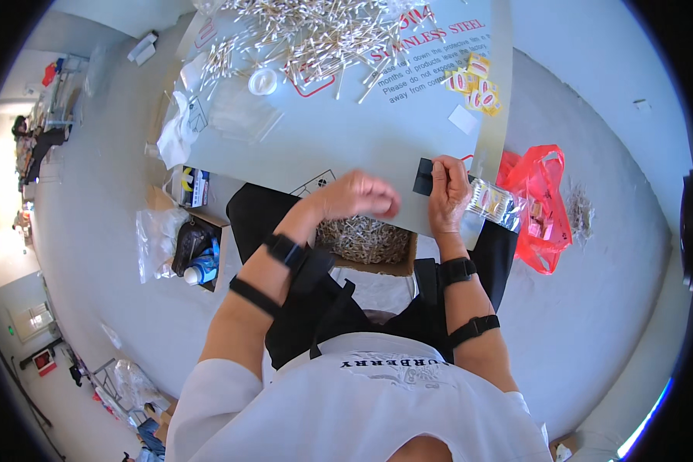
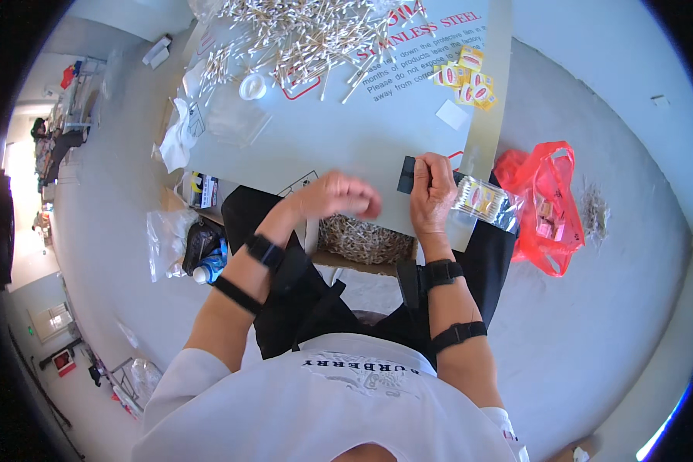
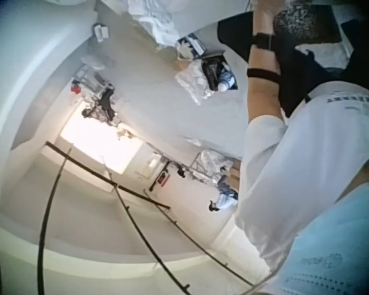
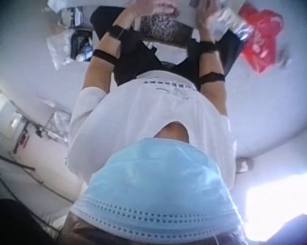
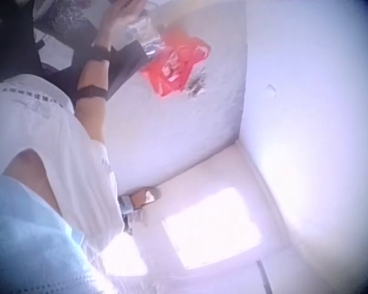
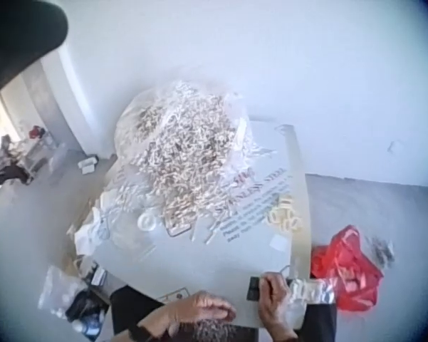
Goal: Manually organizing cotton swabs into small plastic bundles and inserting them into a secondary plastic wrap.
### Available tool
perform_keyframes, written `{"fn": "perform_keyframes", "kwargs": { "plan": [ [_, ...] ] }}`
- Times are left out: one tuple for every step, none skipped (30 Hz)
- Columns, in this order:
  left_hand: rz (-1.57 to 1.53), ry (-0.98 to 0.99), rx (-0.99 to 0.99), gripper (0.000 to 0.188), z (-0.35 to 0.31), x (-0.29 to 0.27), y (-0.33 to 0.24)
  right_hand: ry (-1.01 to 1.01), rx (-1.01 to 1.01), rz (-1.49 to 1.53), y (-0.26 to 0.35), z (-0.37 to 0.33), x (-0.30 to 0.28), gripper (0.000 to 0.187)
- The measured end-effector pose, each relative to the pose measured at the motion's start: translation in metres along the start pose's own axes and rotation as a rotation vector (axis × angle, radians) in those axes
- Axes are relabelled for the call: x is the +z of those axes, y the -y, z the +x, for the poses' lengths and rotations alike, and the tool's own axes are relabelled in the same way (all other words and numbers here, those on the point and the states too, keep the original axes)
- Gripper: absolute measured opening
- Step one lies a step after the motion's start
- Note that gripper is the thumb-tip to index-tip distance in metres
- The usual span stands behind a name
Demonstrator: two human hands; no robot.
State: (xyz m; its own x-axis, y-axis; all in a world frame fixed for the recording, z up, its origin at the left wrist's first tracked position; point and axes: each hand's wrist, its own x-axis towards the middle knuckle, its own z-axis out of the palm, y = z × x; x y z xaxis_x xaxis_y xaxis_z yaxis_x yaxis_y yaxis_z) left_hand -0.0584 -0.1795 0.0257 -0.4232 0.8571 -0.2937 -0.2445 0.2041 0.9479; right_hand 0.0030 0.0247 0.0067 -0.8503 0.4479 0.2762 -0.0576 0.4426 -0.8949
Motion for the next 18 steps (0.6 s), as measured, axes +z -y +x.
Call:
{"fn": "perform_keyframes", "kwargs": {
  "plan": [
    [0.042,0.05,0.016,0.023,-0.011,0.006,-0.001,-0.001,-0.004,0.013,-0.001,0.0,0.001,0.005],
    [0.082,0.096,0.032,0.023,-0.02,0.008,-0.002,0.003,-0.009,0.028,-0.001,0.0,0.002,0.006],
    [0.085,0.101,0.028,0.023,-0.023,0.006,-0.003,-0.002,-0.005,0.03,0.0,-0.001,0.003,0.006],
    [0.138,0.254,-0.16,0.023,-0.024,0.004,-0.005,0.004,0.001,0.034,0.001,0.0,0.003,0.005],
    [0.19,0.407,-0.348,0.023,-0.022,0.002,-0.007,0.01,0.009,0.036,0.002,0.0,0.003,0.005],
    [0.194,0.413,-0.348,0.023,-0.018,-0.002,-0.008,0.004,0.01,0.034,0.002,0.001,0.002,0.005],
    [-0.005,0.291,-0.224,0.023,-0.012,-0.008,-0.015,0.006,0.009,0.036,0.003,0.002,0.001,0.005],
    [-0.204,0.164,-0.102,0.023,-0.007,-0.015,-0.02,0.011,0.009,0.04,0.004,0.001,0.001,0.004],
    [-0.293,-0.059,-0.019,0.022,0.006,-0.02,-0.025,0.004,0.014,0.039,0.005,0.001,0.001,0.004],
    [-0.378,-0.287,0.067,0.02,0.022,-0.026,-0.028,0.013,0.011,0.051,0.005,0.0,0.001,0.004],
    [-0.302,-0.457,0.158,0.02,0.039,-0.036,-0.028,0.021,0.003,0.063,0.006,0.001,0.002,0.004],
    [-0.224,-0.623,0.251,0.02,0.056,-0.048,-0.025,0.017,0.002,0.063,0.006,0.002,0.002,0.004],
    [-0.225,-0.616,0.251,0.02,0.071,-0.058,-0.021,0.023,0.003,0.06,0.004,0.001,0.002,0.004],
    [-0.281,-0.778,0.351,0.019,0.082,-0.068,-0.021,0.029,0.003,0.061,0.004,0.001,0.003,0.004],
    [-0.338,-0.941,0.451,0.018,0.093,-0.078,-0.021,0.046,0.038,0.07,0.007,0.0,0.003,0.004],
    [-0.34,-0.933,0.449,0.018,0.103,-0.088,-0.021,0.041,0.042,0.065,0.006,0.001,0.002,0.004],
    [-0.431,-0.951,0.504,0.017,0.109,-0.096,-0.025,0.047,0.031,0.071,0.007,0.001,0.002,0.004],
    [-0.522,-0.969,0.559,0.016,0.115,-0.103,-0.028,0.054,0.019,0.077,0.007,0.001,0.003,0.004]
  ]
}}
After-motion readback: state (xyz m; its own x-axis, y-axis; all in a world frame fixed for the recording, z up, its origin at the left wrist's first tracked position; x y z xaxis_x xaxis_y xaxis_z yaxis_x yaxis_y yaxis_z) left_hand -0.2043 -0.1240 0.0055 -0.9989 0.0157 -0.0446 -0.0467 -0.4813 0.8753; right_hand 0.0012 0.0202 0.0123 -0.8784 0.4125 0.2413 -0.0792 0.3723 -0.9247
